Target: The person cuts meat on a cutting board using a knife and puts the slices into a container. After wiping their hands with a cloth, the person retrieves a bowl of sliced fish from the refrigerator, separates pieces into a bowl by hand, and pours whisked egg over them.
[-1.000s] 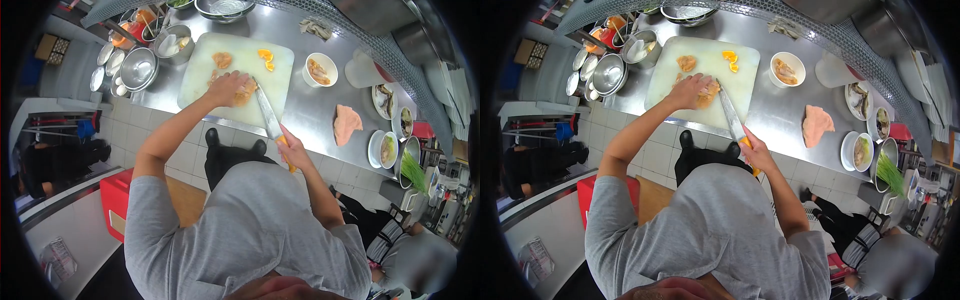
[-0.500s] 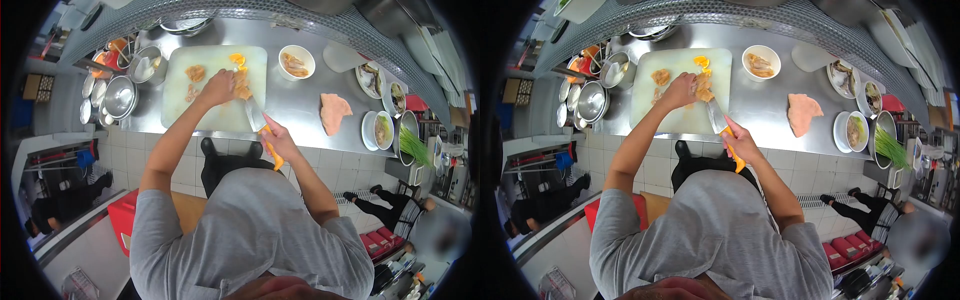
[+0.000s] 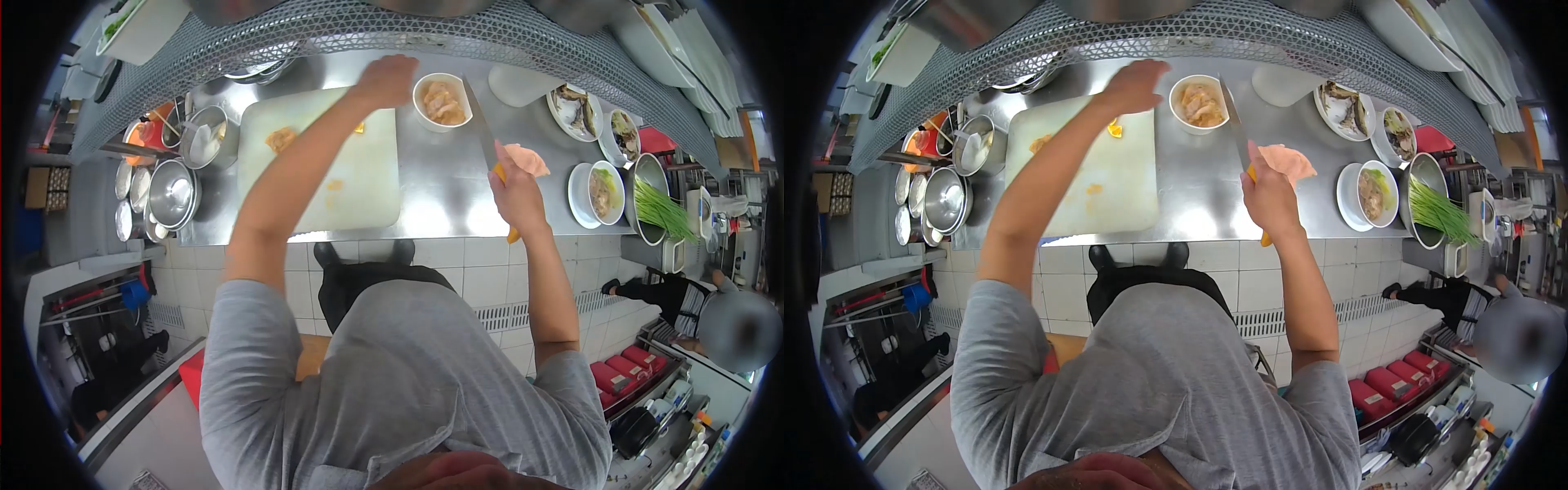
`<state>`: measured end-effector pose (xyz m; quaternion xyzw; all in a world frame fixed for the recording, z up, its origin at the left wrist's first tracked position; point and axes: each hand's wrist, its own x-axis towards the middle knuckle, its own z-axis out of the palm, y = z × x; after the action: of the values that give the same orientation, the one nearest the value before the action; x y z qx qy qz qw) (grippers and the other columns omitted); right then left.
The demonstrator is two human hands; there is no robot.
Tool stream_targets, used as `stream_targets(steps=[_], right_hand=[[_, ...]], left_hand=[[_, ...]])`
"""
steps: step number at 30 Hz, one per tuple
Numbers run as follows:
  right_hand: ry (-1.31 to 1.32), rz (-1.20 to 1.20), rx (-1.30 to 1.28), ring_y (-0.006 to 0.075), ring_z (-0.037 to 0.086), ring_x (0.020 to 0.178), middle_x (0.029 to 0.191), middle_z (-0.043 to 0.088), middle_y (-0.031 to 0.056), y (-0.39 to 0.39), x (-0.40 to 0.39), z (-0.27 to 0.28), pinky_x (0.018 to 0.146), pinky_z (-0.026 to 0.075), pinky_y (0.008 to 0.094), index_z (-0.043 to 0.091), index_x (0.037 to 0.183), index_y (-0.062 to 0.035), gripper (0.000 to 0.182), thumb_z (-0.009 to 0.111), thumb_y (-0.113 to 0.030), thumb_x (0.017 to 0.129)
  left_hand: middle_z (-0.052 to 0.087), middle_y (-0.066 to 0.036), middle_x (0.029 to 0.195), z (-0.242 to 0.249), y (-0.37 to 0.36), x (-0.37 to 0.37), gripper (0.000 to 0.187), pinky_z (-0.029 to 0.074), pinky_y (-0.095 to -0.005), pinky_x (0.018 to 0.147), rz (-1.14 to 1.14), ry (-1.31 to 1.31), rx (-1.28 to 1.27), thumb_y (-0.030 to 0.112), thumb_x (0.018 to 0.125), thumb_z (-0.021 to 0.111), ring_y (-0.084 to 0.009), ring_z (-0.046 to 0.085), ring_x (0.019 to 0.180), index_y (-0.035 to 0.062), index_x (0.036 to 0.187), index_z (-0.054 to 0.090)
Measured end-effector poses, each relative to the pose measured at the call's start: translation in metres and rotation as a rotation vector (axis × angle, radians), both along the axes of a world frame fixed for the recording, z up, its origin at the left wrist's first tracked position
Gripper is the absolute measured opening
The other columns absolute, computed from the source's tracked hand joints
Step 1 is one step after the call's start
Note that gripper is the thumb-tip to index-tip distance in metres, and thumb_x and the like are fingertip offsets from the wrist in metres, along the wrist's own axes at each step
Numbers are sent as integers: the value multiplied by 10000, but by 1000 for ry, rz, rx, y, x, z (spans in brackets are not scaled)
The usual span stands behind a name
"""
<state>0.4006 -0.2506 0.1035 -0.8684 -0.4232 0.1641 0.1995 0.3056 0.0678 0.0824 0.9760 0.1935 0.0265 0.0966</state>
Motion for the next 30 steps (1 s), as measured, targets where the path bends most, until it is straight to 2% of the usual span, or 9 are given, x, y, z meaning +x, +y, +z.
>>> stream_targets(steps=[2, 5, 10, 12, 16, 21, 24, 27, 30], right_hand=[[-94, 9, 2, 429, 674, 815, 934, 709, 226, -10, -3, 5, 733, 538, 479, 456, 1484, -105, 558, 613, -153, 950], [-13, -10, 68, 377, 676, 743, 877, 704, 197, -27, -14, 9, 701, 542, 440, 442, 1503, -142, 575, 613, -143, 953], [512, 15, -23, 264, 627, 647, 812, 678, 129, -39, -55, 6, 657, 521, 354, 395, 1542, -185, 611, 603, -122, 970], [604, 70, -82, 247, 617, 636, 823, 676, 110, -33, -68, 4, 657, 516, 341, 385, 1549, -191, 616, 600, -122, 976], [553, 251, -38, 271, 634, 653, 883, 689, 99, -21, -92, -27, 687, 516, 356, 361, 1559, -190, 630, 601, -138, 978], [412, 375, 1, 330, 665, 695, 887, 701, 124, -5, -107, -39, 690, 518, 400, 354, 1558, -186, 638, 602, -147, 972], [404, 359, -55, 361, 667, 697, 857, 701, 134, 4, -111, -34, 682, 517, 428, 356, 1556, -196, 638, 603, -150, 969], [391, 362, -38, 372, 665, 685, 831, 700, 142, 9, -112, -32, 675, 518, 436, 356, 1557, -207, 640, 605, -155, 970], [409, 354, -49, 385, 663, 689, 821, 694, 165, 9, -113, -21, 678, 519, 442, 355, 1557, -213, 645, 613, -160, 968]], left_hand=[[635, -150, 1274, -8, 32, -34, 525, 508, -420, 984, 28, -93, -86, 249, 841, 718, -300, 627, 1156, 74, 1315, 575], [679, -164, 1160, 5, 69, -100, 526, 508, -428, 958, 133, -35, -89, 309, 856, 725, -320, 648, 1099, 63, 1301, 590], [682, -203, 1126, -64, 101, -223, 478, 498, -483, 955, 375, 136, 45, 379, 875, 668, -381, 617, 1134, 41, 1211, 632], [680, -224, 1106, -94, 96, -247, 450, 499, -476, 948, 393, 197, -89, 353, 884, 621, -388, 628, 1093, 32, 1197, 651], [678, -238, 1083, -71, 47, -250, 394, 503, -474, 927, 358, 342, -296, 299, 871, 585, -394, 633, 1050, 26, 1140, 672], [674, -141, 1049, -71, -8, -244, 460, 525, -429, 904, 392, 2, -256, 250, 760, 768, -334, 650, 1010, 41, 1151, 645], [674, -135, 1085, -69, -13, -230, 469, 528, -418, 910, 480, -139, -271, 242, 755, 765, -323, 654, 1023, 42, 1160, 641], [674, -129, 1098, -88, -11, -217, 455, 533, -405, 905, 380, -89, -281, 193, 742, 768, -316, 660, 1018, 43, 1153, 645], [674, -137, 1100, -100, -18, -209, 421, 542, -379, 890, 287, -77, -478, 127, 729, 761, -301, 669, 1009, 42, 1127, 655]])
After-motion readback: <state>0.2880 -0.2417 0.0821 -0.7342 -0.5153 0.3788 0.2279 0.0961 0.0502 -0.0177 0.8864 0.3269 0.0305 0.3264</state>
